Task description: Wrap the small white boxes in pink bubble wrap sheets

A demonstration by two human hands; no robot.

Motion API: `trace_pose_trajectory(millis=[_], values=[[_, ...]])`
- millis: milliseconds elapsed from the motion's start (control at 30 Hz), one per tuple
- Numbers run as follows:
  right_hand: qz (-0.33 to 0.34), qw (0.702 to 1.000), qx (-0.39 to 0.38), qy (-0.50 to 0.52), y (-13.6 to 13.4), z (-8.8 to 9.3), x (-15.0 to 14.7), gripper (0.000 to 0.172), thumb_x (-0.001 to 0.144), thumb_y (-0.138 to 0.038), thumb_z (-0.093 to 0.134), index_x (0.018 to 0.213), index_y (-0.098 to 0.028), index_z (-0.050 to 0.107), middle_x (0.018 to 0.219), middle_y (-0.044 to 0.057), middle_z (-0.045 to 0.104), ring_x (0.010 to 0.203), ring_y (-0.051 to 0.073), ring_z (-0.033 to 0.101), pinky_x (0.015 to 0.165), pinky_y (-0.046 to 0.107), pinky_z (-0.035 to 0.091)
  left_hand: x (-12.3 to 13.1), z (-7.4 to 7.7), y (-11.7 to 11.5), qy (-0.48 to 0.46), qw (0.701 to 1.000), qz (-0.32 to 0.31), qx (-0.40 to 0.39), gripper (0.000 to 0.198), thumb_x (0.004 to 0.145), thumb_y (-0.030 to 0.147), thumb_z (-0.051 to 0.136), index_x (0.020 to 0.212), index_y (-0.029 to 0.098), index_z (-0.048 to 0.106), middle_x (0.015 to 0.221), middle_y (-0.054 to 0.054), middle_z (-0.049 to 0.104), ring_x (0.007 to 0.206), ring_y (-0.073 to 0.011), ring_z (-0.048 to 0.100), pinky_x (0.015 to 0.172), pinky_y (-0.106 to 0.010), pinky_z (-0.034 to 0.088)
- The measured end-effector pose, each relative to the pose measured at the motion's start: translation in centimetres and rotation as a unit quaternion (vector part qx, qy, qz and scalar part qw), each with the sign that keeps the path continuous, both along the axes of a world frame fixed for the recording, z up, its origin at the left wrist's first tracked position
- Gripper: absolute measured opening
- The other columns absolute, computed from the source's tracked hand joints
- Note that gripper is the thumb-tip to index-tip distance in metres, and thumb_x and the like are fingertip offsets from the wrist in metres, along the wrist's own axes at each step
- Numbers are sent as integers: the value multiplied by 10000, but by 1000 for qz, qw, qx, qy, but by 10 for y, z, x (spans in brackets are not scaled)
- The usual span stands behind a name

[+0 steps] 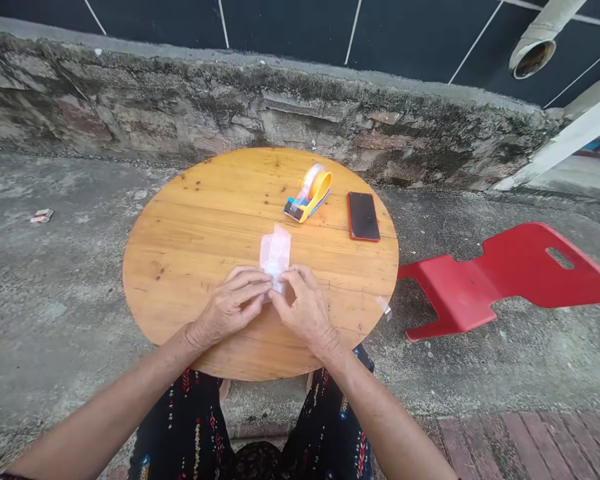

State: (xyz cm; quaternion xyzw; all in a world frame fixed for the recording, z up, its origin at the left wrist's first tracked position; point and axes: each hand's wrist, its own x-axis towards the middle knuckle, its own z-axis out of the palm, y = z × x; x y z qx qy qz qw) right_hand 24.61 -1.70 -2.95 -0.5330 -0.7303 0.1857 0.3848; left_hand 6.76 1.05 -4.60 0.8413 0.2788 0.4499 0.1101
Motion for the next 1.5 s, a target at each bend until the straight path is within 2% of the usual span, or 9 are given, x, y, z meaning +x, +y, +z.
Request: trace_pose_trajectory(millis=[167, 300, 500, 633, 800, 967, 1133, 1367, 1500], values=[[-13, 995, -50, 84, -6, -12, -5, 112, 846, -262, 615, 934, -217, 565, 1003, 47, 567, 892, 172, 584, 760, 300, 512, 4, 1, -5, -23, 1000, 15, -6, 273, 824, 29, 545, 1023, 182, 652, 1008, -85, 677, 1004, -206, 596, 846, -405, 555], [-21, 990, -79, 115, -23, -12, -5, 99, 851, -278, 614, 922, -217, 580, 979, 48, 567, 852, 165, 590, 722, 290, 530, 7, 4, -23, -18, 999, 6, -30, 315, 814, 7, 534, 1051, 187, 636, 1019, -84, 668, 1025, -206, 587, 863, -399, 551], [-14, 996, -54, 67, -35, -3, -1, 80, 844, -227, 611, 921, -225, 590, 1014, 58, 583, 899, 187, 584, 802, 341, 510, 4, 12, -42, -3, 996, -16, -85, 430, 791, 78, 563, 1212, 162, 554, 1125, -116, 630, 1110, -250, 549, 943, -471, 512], [-4, 999, -41, 28, -32, -1, -1, 86, 856, -234, 597, 938, -219, 579, 1039, 74, 579, 882, 188, 588, 791, 343, 502, -1, 12, -36, 19, 995, -44, -83, 317, 864, 106, 557, 1170, 177, 591, 1127, -99, 642, 1091, -227, 556, 942, -453, 512], [29, 998, -44, 21, -31, -1, 8, 127, 843, -243, 616, 965, -233, 580, 1051, 67, 579, 877, 182, 604, 783, 336, 518, -3, 8, -28, 38, 997, -30, -65, 214, 904, 122, 547, 1083, 184, 646, 1081, -89, 676, 1044, -204, 587, 883, -397, 535], [48, 999, 1, -4, -21, 9, 22, 139, 872, -204, 569, 993, -239, 628, 1043, 70, 608, 999, 214, 598, 887, 401, 492, -2, 6, -28, 61, 998, 9, -11, 200, 876, 130, 597, 1046, 211, 664, 1038, -54, 714, 1048, -228, 587, 941, -472, 477], [58, 997, 36, -21, -1, 14, 26, 192, 917, -173, 502, 996, -226, 668, 975, 68, 625, 954, 195, 609, 838, 370, 508, -3, 7, -26, 70, 997, 6, -12, 163, 860, 109, 611, 970, 214, 670, 1020, -21, 715, 1134, -243, 545, 1050, -533, 396], [101, 994, 4, -32, 7, 8, 27, 278, 923, -176, 492, 1127, -259, 663, 1062, 69, 615, 996, 198, 596, 860, 383, 510, -4, 10, -19, 52, 995, -56, -61, 108, 870, 94, 592, 911, 171, 656, 1012, -49, 670, 1087, -205, 550, 966, -399, 494], [117, 992, -13, -55, 7, 6, 26, 297, 935, -195, 487, 1172, -272, 648, 1093, 68, 607, 1019, 206, 576, 884, 399, 487, -4, 14, -16, 54, 992, -72, -86, 117, 884, 91, 566, 885, 168, 654, 996, -61, 660, 1068, -198, 560, 937, -377, 512]])
